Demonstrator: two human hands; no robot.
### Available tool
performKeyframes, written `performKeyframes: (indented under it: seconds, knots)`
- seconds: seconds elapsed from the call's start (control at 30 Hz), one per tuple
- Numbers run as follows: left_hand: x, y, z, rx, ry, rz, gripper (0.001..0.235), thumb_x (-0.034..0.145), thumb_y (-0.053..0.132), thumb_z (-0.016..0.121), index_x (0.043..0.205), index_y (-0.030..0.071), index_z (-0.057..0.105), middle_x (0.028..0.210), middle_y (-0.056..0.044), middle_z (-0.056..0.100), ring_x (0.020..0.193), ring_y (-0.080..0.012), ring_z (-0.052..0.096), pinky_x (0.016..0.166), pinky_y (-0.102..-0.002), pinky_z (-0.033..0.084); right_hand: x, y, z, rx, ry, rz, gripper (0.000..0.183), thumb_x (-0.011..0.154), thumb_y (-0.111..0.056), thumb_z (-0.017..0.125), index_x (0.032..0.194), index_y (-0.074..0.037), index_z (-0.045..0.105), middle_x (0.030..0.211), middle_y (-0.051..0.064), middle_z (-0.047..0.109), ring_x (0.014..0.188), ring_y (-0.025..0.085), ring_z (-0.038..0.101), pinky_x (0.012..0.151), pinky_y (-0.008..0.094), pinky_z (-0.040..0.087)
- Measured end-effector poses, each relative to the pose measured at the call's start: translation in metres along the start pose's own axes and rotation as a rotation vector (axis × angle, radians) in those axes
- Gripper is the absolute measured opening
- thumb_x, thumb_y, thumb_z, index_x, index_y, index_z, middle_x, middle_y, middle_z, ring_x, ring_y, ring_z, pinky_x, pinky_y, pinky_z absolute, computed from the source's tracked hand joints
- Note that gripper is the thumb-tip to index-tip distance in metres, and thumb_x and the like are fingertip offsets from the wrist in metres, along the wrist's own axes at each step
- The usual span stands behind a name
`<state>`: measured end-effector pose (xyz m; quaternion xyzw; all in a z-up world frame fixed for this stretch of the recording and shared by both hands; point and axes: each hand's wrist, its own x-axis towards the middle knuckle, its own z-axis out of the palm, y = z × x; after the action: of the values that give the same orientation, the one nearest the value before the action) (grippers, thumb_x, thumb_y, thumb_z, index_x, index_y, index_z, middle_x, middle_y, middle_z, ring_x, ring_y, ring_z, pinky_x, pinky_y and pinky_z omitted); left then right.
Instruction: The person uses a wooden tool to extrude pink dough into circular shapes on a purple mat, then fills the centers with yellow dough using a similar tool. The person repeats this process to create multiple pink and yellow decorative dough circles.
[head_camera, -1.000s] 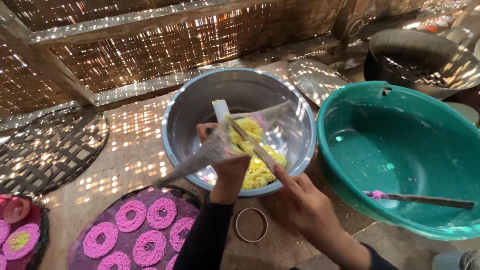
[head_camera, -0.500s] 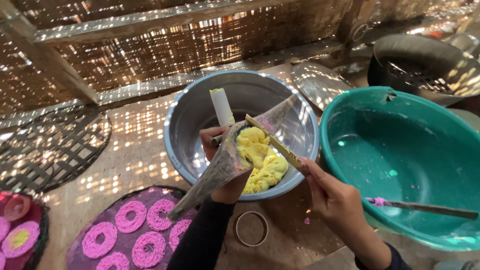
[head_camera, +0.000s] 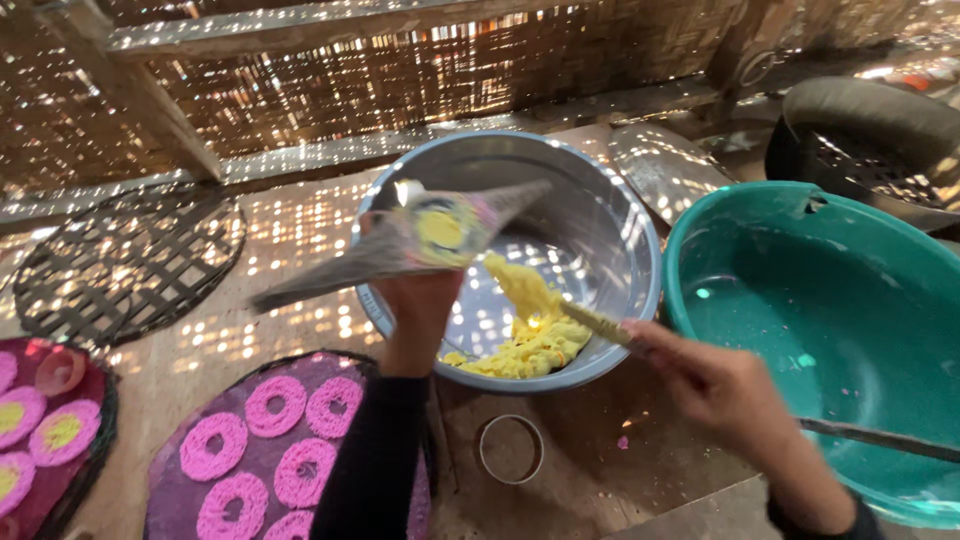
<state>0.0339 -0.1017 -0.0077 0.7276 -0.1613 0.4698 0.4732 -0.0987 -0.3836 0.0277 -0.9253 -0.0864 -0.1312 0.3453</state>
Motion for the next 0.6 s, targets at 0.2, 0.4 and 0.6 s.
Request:
performKeyframes:
  seconds: [0.2,0.4,0.6]
  knots:
    - [0.003,-0.019,-0.098,-0.366,0.278,-0.479,0.025,0.092,0.02,0.075,0.115,0.016,0.065,0.119,-0.003,0.058,0.111,-0.0153,0.06,0.101,-0.034,0.049,0.056,0.004,0.01,-0.747,-0.292,0.131,0.022,0.098,-0.043,0.059,0.111,-0.038,0.076,0.081,0.007,0.075,0.074,0.033,0.071,0.061,0.048,0.054]
    - [0.024,0.021,-0.168,-1.232,-0.207,-0.36,0.013,0.099,0.012,0.081,0.104,0.014,0.069,0.105,0.0,0.058,0.099,-0.0142,0.06,0.097,-0.03,0.049,0.061,0.018,0.075,-0.366,-0.222,0.018,0.039,0.107,-0.04,0.053,0.112,-0.009,0.077,0.088,0.018,0.074,0.078,0.034,0.071,0.078,0.047,0.055]
    - [-0.001,0.031,-0.126,-1.954,-0.415,-0.179,0.016,0.085,0.022,0.081,0.094,0.019,0.069,0.111,-0.001,0.057,0.106,-0.0154,0.061,0.1,-0.034,0.047,-0.039,-0.105,0.175,1.855,-1.341,-0.007,0.094,0.099,-0.073,0.053,0.155,0.002,0.041,0.112,0.025,0.067,0.084,0.032,0.064,0.075,0.039,0.05]
